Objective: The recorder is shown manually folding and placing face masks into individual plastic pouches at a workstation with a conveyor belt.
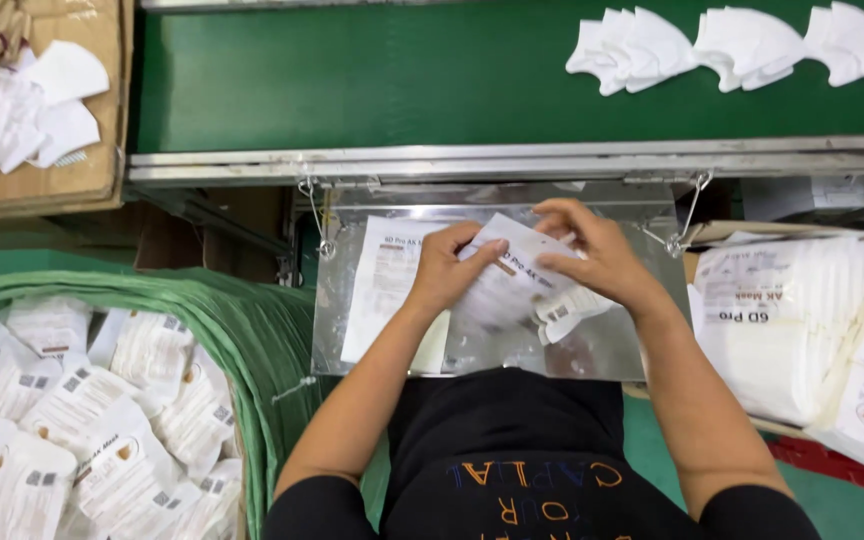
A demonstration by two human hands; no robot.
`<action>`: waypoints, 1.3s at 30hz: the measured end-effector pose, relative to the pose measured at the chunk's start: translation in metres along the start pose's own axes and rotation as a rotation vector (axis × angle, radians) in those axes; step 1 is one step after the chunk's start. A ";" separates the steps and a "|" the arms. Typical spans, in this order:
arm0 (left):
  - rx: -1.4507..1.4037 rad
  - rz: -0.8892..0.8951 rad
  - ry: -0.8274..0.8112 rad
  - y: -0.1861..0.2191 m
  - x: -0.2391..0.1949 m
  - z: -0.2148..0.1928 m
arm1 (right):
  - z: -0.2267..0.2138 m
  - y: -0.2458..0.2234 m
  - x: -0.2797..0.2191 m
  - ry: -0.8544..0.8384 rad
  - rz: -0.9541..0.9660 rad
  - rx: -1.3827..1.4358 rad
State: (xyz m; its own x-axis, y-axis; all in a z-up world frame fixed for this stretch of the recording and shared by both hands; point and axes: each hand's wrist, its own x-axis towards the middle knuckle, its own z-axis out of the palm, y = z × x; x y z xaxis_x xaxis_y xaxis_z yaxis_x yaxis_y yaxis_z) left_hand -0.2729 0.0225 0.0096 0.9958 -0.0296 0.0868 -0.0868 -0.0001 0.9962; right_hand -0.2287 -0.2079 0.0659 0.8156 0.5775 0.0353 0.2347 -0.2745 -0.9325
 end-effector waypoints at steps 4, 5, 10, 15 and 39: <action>0.166 0.169 -0.085 0.015 0.001 -0.004 | 0.030 -0.004 0.012 0.038 0.027 -0.105; 0.186 0.200 -0.082 0.015 -0.001 -0.005 | 0.036 0.003 0.011 0.025 0.040 -0.089; 0.178 0.133 -0.110 -0.006 -0.015 -0.022 | 0.073 0.027 -0.019 0.043 0.106 0.024; 0.150 -0.177 0.035 -0.047 -0.015 -0.052 | 0.083 0.102 -0.089 -0.087 0.277 0.251; 0.588 0.113 0.019 -0.100 0.026 0.043 | -0.009 0.126 -0.104 0.818 0.232 -0.444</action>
State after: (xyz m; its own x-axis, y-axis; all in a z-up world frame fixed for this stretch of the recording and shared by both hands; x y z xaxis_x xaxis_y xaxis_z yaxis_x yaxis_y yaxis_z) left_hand -0.2400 -0.0207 -0.0881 0.9792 -0.0438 0.1980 -0.1890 -0.5510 0.8128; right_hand -0.2792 -0.3092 -0.0525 0.9440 -0.1976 0.2643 0.0630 -0.6782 -0.7322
